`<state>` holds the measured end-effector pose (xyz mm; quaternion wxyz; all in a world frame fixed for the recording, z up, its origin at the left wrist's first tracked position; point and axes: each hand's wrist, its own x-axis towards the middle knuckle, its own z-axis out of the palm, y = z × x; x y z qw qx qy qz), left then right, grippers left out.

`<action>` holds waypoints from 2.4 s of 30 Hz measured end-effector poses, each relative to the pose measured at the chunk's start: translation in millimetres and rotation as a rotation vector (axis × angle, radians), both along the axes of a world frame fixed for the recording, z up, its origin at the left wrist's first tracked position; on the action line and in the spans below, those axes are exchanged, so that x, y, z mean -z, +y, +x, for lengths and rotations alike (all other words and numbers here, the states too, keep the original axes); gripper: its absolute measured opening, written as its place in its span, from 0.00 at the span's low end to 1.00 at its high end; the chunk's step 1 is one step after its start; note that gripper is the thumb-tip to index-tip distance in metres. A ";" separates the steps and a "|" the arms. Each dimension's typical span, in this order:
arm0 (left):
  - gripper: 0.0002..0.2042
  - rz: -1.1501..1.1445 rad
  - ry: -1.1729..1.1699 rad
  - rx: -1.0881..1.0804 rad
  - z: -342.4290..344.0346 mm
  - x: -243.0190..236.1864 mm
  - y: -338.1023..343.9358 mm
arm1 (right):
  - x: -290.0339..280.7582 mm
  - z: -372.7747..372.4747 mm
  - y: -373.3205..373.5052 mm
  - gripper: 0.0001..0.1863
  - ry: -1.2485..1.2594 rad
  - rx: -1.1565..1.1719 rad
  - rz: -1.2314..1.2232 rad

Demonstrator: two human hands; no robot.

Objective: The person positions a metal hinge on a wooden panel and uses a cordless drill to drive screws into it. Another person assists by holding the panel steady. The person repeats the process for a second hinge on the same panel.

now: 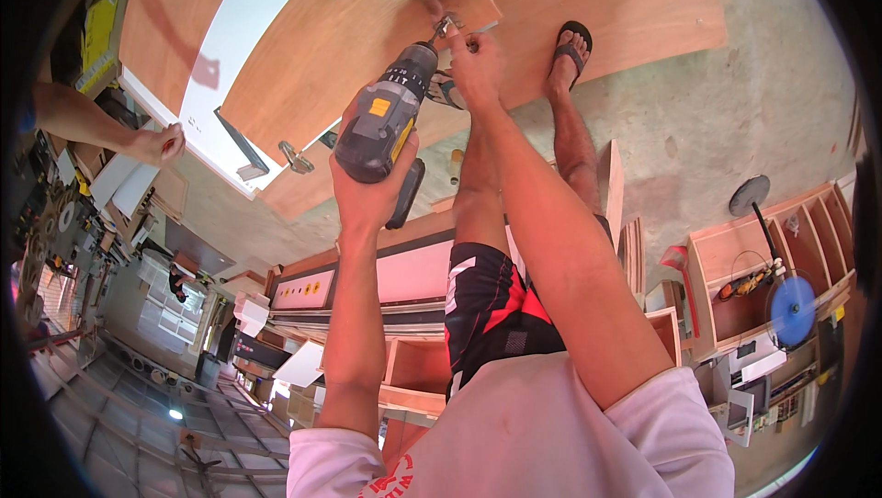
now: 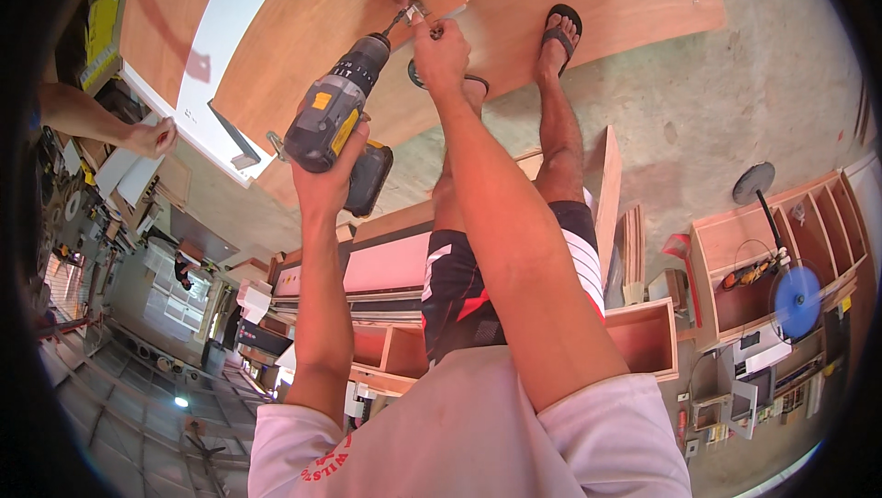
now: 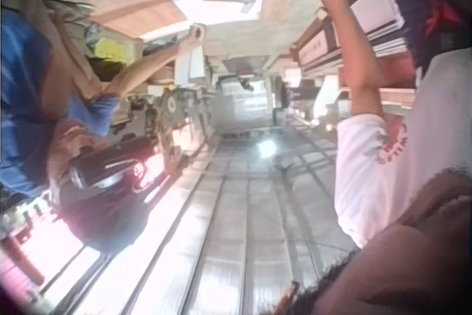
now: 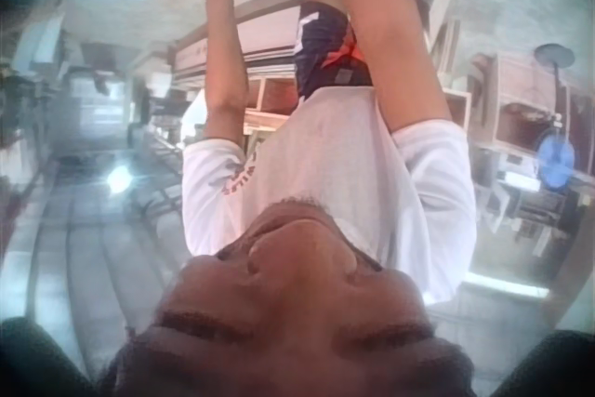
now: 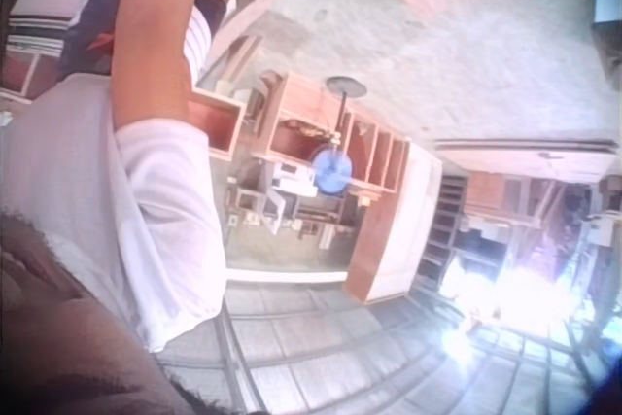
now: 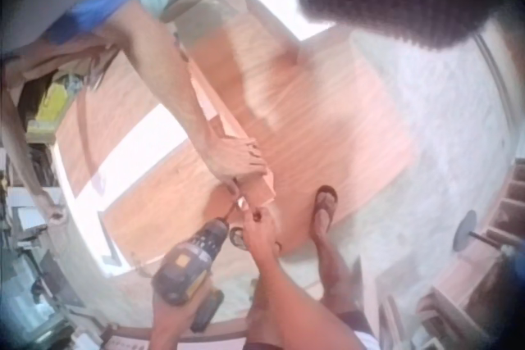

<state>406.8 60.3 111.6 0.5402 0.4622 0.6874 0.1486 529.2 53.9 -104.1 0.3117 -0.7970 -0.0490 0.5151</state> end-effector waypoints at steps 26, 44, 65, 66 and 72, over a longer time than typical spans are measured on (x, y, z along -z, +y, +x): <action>0.32 0.006 0.121 0.114 16.8 27.1 12.9 | -19.1 1.1 5.9 0.28 -0.115 -0.039 -0.007; 0.32 0.045 0.199 0.201 27.9 17.2 25.3 | -23.0 5.0 6.0 0.27 -0.034 -0.058 -0.013; 0.32 -0.031 0.295 0.449 51.3 -4.8 69.8 | -30.0 4.9 7.2 0.24 -0.028 -0.037 -0.039; 0.32 -0.015 0.285 0.451 51.8 -4.3 71.3 | -30.0 4.8 7.6 0.24 -0.044 -0.039 -0.019; 0.32 -0.126 0.344 0.474 53.8 -6.8 75.4 | -32.7 6.2 6.3 0.23 -0.060 -0.042 -0.017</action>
